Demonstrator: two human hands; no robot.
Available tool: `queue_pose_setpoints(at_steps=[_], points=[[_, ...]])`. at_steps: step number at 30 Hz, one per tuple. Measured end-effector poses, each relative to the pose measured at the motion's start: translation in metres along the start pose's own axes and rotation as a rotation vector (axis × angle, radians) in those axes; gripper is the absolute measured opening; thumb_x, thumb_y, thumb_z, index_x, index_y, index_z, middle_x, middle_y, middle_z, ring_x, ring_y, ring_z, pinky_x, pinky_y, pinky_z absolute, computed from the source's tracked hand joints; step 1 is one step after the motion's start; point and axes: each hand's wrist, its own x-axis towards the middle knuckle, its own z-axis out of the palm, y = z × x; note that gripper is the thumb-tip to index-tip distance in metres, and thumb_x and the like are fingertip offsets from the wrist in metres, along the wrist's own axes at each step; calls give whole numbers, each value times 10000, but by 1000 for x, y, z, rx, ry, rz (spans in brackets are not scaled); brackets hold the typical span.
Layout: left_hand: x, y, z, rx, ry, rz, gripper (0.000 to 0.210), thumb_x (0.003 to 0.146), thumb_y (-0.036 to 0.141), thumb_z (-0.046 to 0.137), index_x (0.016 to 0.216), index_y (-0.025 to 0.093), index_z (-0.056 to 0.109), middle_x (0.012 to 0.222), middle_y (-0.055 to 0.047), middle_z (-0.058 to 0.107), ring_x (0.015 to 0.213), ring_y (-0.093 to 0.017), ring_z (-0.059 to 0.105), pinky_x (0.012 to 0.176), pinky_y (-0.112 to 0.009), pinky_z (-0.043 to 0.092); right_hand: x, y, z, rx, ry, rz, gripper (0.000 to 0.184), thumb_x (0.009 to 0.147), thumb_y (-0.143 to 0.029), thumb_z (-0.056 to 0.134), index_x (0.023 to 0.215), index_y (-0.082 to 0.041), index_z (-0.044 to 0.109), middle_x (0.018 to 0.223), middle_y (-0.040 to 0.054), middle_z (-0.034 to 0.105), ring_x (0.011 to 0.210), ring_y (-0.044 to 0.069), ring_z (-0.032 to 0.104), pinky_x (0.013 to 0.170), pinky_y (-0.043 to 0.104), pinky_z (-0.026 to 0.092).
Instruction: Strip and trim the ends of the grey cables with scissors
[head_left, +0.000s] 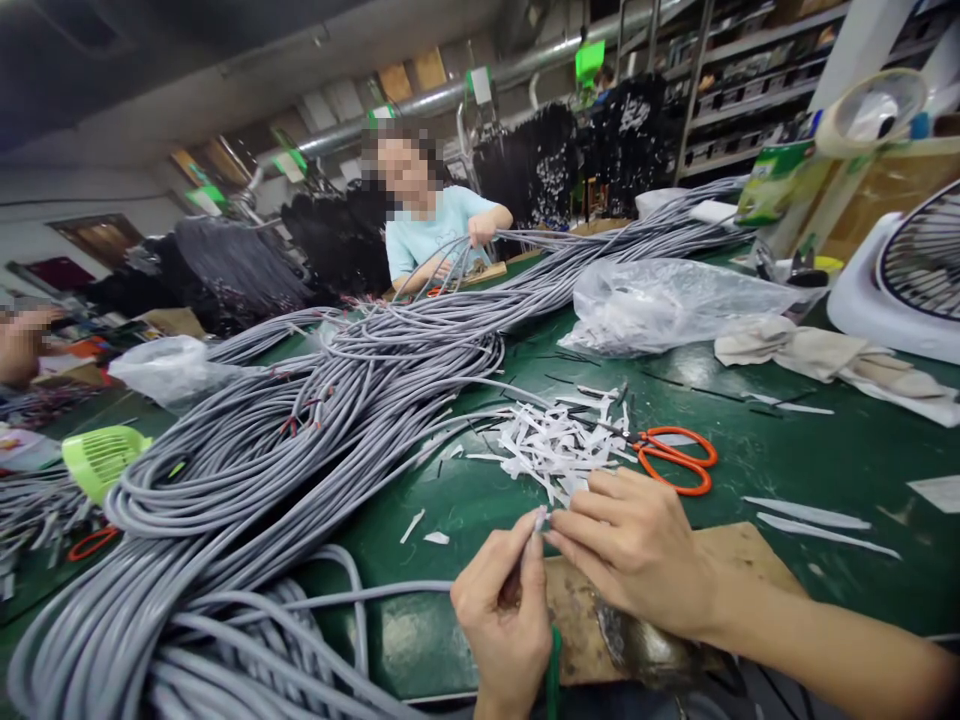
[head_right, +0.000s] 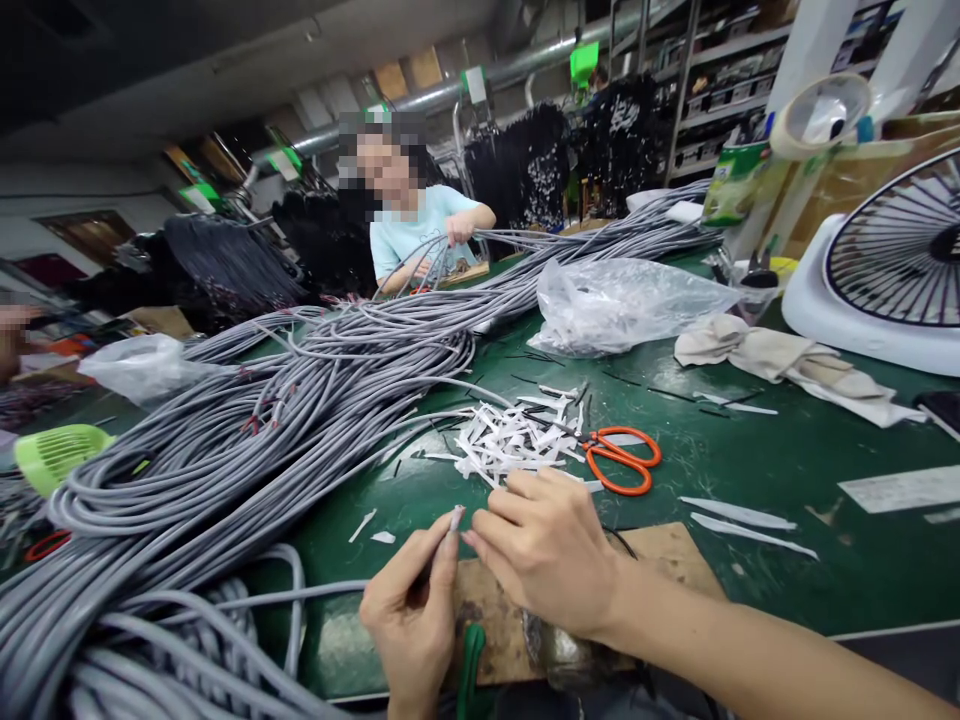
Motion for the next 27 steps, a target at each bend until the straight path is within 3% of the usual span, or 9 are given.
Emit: queue_pose_setpoints(at_steps=[7,20,27], points=[[-1,1,-1,6,7,-45,219,785,86,562,940,177,687,805,-37,705,710,-136,647,614,-174,489,1,4,-5,71,189,87,140,820,-200,567,725,-143,653,589,16,582,567,121,441,555,264,298],[-2,0,-1,-11,-40,-33,194,788,82,557,905,170,683,700,-14,668,622,-111,613,578,-162,462,4,4,-9,25,85,-1,230,832,-217,535,634,-158,636,494,-14,502,513,115,369,513,269,243],[-3,1,-1,48,-86,-53,173,805,118,544,893,144,691,662,-31,650,565,-117,589,524,-182,432,4,12,-18,-59,15,-88,259,821,-194,523,569,-163,569,535,-22,524,537,114,396,529,276,232]])
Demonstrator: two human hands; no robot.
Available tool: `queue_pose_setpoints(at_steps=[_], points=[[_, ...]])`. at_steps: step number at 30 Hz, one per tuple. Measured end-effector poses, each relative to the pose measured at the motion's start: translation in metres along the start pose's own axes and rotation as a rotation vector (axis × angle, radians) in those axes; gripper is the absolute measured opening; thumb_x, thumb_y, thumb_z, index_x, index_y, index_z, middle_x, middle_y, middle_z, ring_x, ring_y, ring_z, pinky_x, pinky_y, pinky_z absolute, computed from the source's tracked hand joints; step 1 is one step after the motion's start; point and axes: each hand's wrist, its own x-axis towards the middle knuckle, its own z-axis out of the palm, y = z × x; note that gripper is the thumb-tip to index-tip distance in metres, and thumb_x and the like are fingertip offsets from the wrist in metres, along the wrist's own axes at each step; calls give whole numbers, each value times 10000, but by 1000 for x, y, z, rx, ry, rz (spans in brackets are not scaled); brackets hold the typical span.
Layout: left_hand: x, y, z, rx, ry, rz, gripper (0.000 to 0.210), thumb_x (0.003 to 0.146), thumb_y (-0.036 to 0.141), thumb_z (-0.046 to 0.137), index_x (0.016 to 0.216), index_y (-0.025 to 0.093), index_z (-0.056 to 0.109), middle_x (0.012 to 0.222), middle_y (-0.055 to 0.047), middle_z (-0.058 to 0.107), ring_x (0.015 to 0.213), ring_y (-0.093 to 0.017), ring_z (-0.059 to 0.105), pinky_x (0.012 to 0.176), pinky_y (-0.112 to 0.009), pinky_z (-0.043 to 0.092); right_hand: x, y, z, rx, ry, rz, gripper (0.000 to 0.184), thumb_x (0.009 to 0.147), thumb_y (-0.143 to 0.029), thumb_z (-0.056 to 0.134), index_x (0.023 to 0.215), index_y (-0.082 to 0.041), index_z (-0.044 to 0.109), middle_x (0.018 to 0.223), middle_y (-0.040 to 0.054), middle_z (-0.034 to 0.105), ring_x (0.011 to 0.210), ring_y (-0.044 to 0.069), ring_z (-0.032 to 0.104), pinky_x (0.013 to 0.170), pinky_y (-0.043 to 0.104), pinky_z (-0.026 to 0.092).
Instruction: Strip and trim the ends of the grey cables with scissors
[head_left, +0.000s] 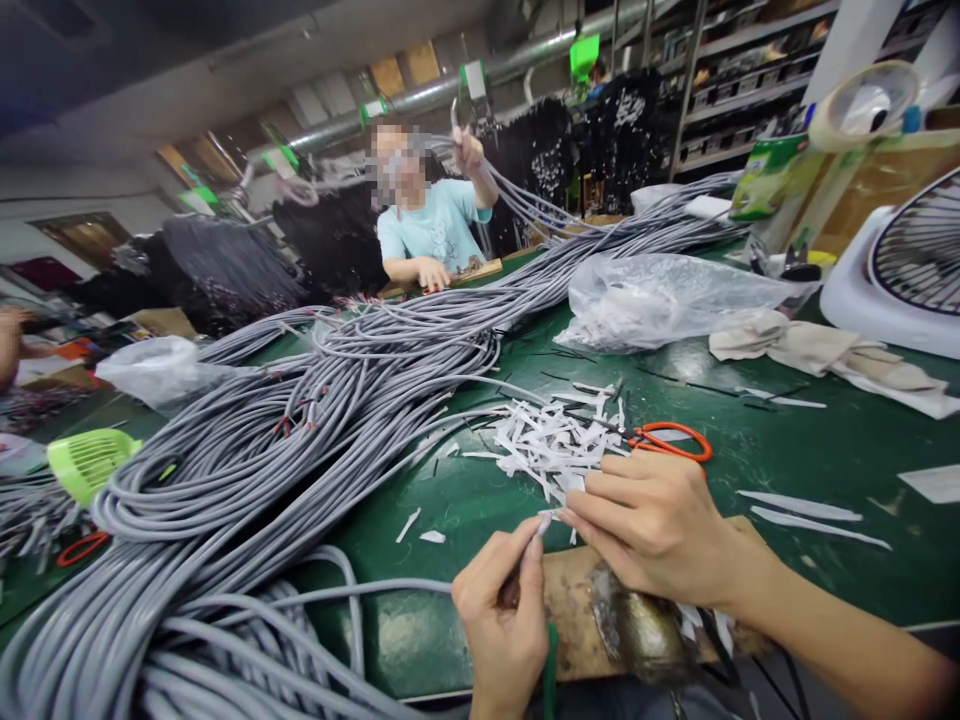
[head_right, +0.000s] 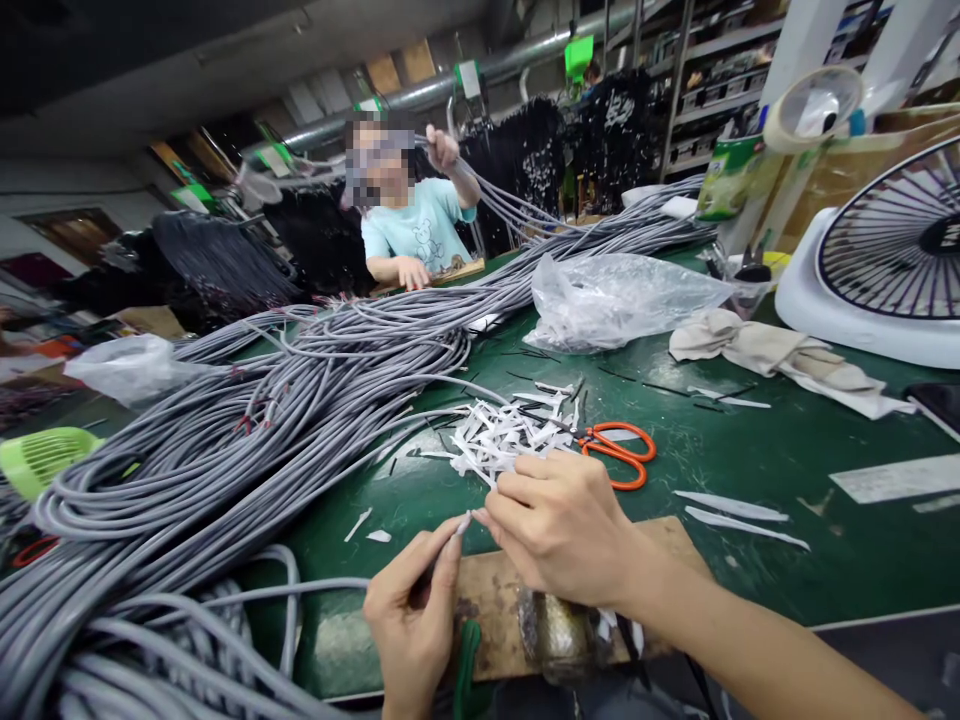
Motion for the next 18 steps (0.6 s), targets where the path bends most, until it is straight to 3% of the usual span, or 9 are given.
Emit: queue_pose_setpoints(at_steps=[5,12,18], points=[[2,1,0,-2,-40,-6,182,805,117,537,890,136,697,637,-25,633,545,-119,576,517,-190,426,-1,5,-2,14,-120,-36,278,835,-210,495,562,-172,527,537,-24,500,551,116,405,536,276,220],[2,-1,0,10,-40,13,179,803,112,536,893,129,689,633,-25,624,545,-118,573,515,-190,422,-2,3,1,-53,-92,-29,263,843,-166,467,592,-169,547,566,-13,528,559,121,425,531,288,205],[2,0,-1,-9,-42,-15,161,806,109,527,854,128,680,672,-34,642,592,-129,596,556,-193,440,-3,4,-2,86,-182,-21,291,849,-231,467,570,-170,523,546,-18,502,541,112,417,528,272,219]])
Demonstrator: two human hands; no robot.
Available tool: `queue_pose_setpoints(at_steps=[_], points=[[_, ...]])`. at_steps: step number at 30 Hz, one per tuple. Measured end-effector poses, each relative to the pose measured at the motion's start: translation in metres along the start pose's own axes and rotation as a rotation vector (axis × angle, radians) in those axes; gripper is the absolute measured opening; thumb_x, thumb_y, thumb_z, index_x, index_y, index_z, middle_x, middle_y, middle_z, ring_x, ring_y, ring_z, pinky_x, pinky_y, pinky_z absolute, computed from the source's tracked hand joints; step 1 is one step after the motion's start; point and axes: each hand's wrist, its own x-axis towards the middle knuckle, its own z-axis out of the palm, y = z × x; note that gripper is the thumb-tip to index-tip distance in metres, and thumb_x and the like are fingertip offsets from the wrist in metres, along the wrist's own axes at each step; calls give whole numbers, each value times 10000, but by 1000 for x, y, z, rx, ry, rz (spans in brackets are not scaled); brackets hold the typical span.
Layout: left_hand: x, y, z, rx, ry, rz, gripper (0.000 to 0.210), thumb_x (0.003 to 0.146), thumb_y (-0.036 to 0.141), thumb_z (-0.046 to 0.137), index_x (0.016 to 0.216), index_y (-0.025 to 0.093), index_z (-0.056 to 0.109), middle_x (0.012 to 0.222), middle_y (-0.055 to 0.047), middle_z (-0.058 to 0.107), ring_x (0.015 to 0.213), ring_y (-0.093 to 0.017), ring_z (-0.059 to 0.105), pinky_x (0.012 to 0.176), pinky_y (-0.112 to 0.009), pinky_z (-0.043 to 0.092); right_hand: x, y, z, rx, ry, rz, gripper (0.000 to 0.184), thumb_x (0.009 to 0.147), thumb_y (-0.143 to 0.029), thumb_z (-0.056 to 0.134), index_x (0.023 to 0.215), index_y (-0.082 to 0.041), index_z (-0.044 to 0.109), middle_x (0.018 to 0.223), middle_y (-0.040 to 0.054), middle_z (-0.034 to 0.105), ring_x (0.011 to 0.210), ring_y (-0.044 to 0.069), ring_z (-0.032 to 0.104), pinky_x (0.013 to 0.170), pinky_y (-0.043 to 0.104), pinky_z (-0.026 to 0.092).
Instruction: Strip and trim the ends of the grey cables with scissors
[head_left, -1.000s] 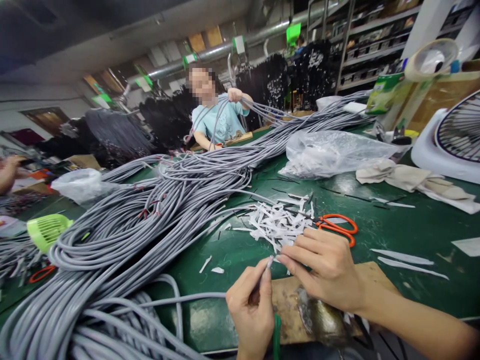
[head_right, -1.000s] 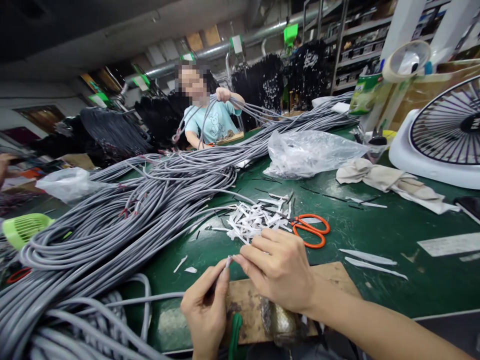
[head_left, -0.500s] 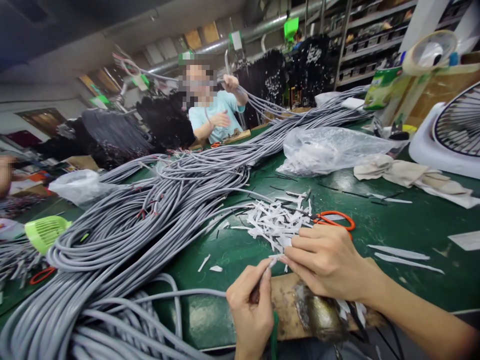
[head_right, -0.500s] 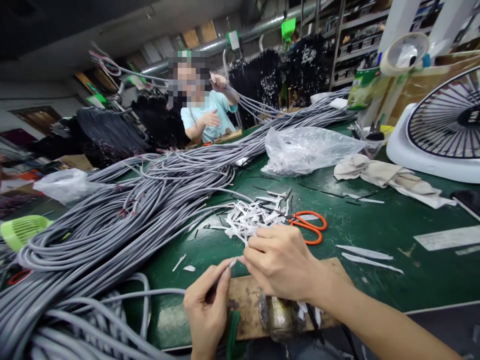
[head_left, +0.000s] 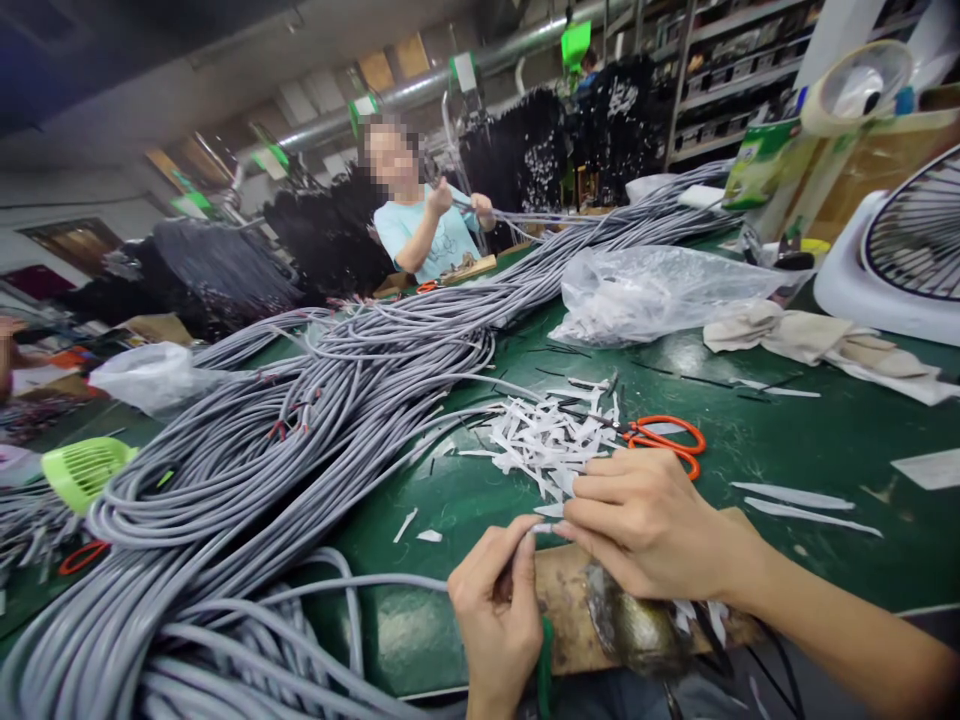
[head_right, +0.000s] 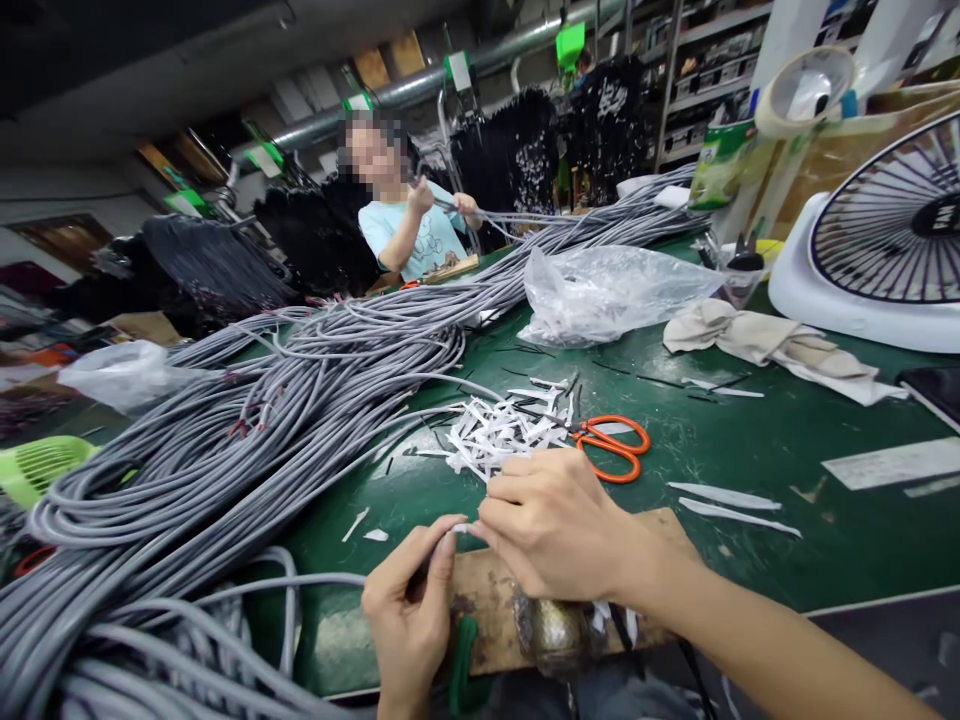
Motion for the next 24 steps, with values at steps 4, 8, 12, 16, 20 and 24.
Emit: queue_pose_setpoints(at_steps=[4,8,12,16,20,24], points=[[-1,-1,2,21,-54,64,189,802,101,517,882,126,686,631,-31,614,542,-118,557,515,-194,420,1,-7,8,167,20,38,280,859,-247,467,608,-172,564,550,-17,524,516,101,430,503,256,227],[-1,-1,3,-6,-24,17,167,806,128,528,854,129,688,619,-35,611,534,-122,554,505,-196,426,4,-8,11,343,152,193,228,866,-237,494,691,-153,613,595,0,587,538,92,494,522,221,316],[1,0,1,-80,46,-63,140,796,181,561,803,134,693,660,-48,655,553,-138,589,477,-187,438,5,-3,8,398,208,214,125,832,-229,558,868,-147,646,723,27,657,607,101,557,577,208,391],[1,-1,0,-81,34,-56,149,793,189,563,792,135,702,599,-35,631,490,-124,553,428,-181,406,3,0,11,347,113,101,132,843,-188,524,851,-155,652,679,24,641,595,105,551,554,210,390],[-1,-3,-1,-72,-15,-19,144,792,153,560,817,128,699,543,-9,552,461,-103,487,436,-184,371,2,-2,12,366,41,141,127,829,-166,520,829,-152,646,684,27,630,609,114,541,569,218,387],[-3,-5,-2,-93,-64,-1,157,796,130,550,853,129,696,545,0,514,474,-101,461,454,-195,347,4,-5,7,467,-62,249,92,802,-170,545,808,-158,636,663,5,609,566,101,495,551,211,362]])
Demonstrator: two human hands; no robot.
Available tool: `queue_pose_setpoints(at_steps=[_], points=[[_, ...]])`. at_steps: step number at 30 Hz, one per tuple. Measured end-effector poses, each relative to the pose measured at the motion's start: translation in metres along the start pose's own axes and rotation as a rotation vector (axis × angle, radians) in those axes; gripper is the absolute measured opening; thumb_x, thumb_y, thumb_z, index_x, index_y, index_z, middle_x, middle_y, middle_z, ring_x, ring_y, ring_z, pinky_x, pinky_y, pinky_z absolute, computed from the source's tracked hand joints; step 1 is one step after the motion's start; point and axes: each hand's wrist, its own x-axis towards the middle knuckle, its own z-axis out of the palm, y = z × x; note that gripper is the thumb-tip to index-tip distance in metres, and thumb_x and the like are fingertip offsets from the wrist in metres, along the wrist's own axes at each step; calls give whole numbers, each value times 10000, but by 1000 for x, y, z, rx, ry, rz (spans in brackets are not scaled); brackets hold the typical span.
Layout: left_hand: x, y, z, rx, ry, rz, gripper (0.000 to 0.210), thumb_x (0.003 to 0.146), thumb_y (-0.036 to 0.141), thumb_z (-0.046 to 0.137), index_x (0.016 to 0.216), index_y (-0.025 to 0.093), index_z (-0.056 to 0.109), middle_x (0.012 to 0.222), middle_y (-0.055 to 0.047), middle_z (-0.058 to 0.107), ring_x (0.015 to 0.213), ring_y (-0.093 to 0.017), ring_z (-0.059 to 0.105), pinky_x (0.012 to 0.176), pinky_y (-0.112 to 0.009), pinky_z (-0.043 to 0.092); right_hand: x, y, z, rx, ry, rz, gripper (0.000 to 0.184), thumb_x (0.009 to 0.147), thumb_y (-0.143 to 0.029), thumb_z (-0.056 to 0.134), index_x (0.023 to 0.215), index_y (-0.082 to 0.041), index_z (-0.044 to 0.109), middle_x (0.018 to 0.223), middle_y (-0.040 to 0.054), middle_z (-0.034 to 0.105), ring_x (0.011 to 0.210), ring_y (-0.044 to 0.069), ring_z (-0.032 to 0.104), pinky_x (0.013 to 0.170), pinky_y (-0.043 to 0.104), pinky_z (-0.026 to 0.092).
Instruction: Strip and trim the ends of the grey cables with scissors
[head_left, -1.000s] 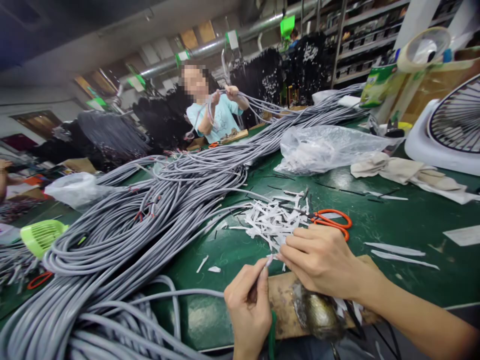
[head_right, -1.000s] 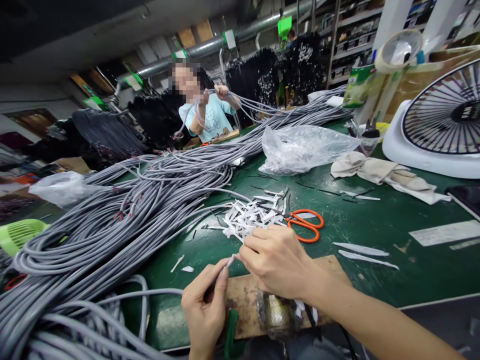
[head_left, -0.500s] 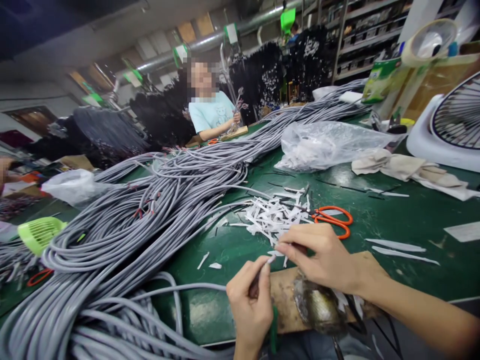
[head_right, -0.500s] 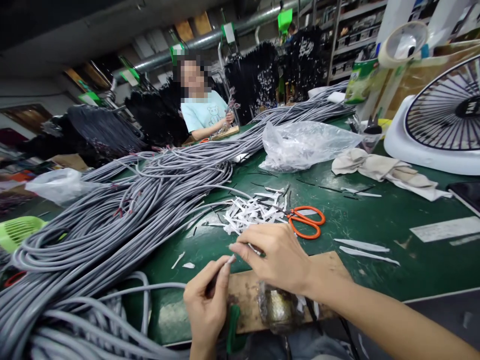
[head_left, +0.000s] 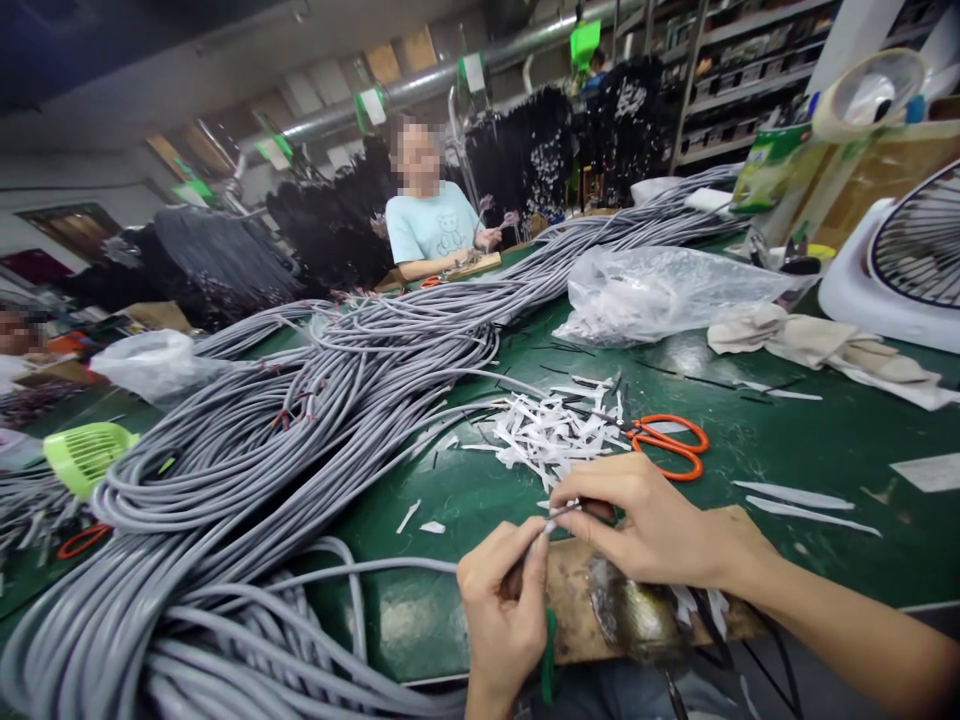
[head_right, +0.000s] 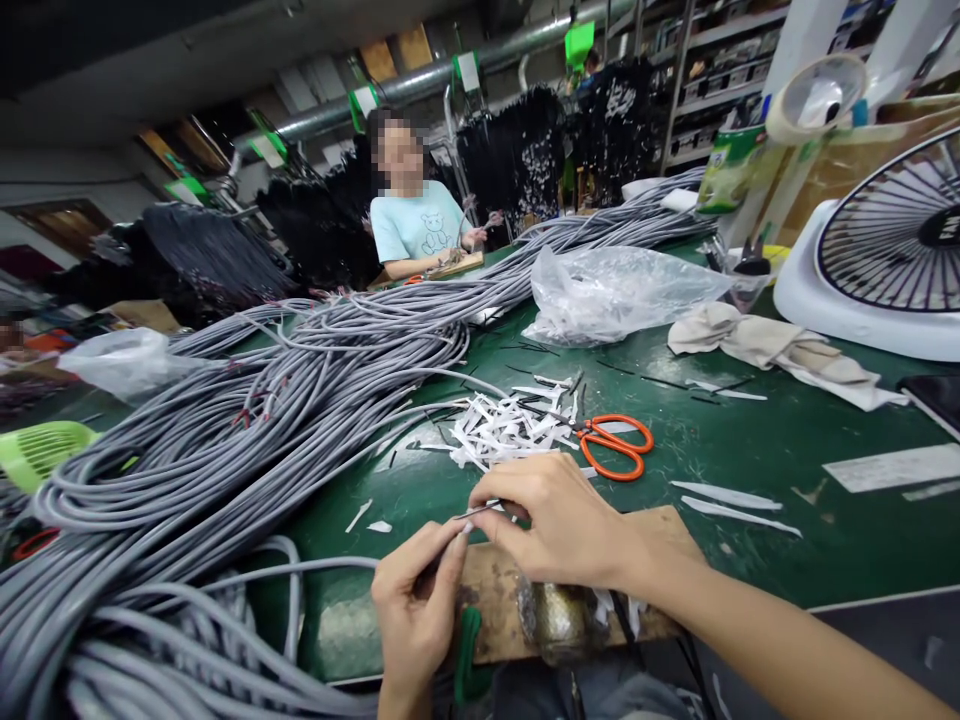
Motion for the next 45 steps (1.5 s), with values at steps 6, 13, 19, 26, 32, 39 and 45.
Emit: queue_pose_setpoints(at_steps=[6,13,19,26,32,39,45], points=[[-3,-1,-1,-67,-117,56,191,799,107,530,891,162,688,569,-5,519,508,-112,467,493,-209,353,3,-1,2,182,-104,140,224,828,-256,523,637,-146,564,509,-58,395,490,68,337,460,183,277],[-1,5,-1,-131,28,-107,166,787,225,572,761,145,716,501,3,494,457,-103,434,442,-192,331,3,3,4,344,-114,131,247,839,-327,521,713,-127,594,553,-44,419,503,65,318,440,180,268],[3,4,-4,-110,-22,-38,156,793,188,562,776,140,710,537,-9,558,475,-107,486,456,-190,362,4,0,7,271,-68,116,257,865,-281,480,664,-136,550,524,-56,371,494,64,315,452,182,254],[3,6,-3,-111,53,41,120,785,108,556,760,150,666,623,-10,625,533,-110,554,516,-188,428,5,-3,14,300,-102,79,337,914,-276,337,591,-179,340,516,-75,260,463,63,253,441,187,228],[2,3,6,69,48,115,164,784,63,536,861,125,667,595,-13,578,511,-102,521,500,-194,409,2,3,17,245,-5,39,319,885,-295,413,593,-171,381,516,-71,262,475,63,260,471,195,226],[-2,-3,2,30,30,232,240,761,2,531,911,153,641,718,-30,628,611,-118,570,572,-210,440,9,6,17,384,-106,266,426,879,-384,397,525,-172,291,524,-61,209,498,66,221,443,203,186],[0,2,6,90,148,116,185,784,29,529,884,136,641,712,-29,645,621,-113,591,592,-190,456,5,4,20,501,-200,219,443,883,-416,396,537,-178,254,527,-66,195,487,63,207,433,200,183]])
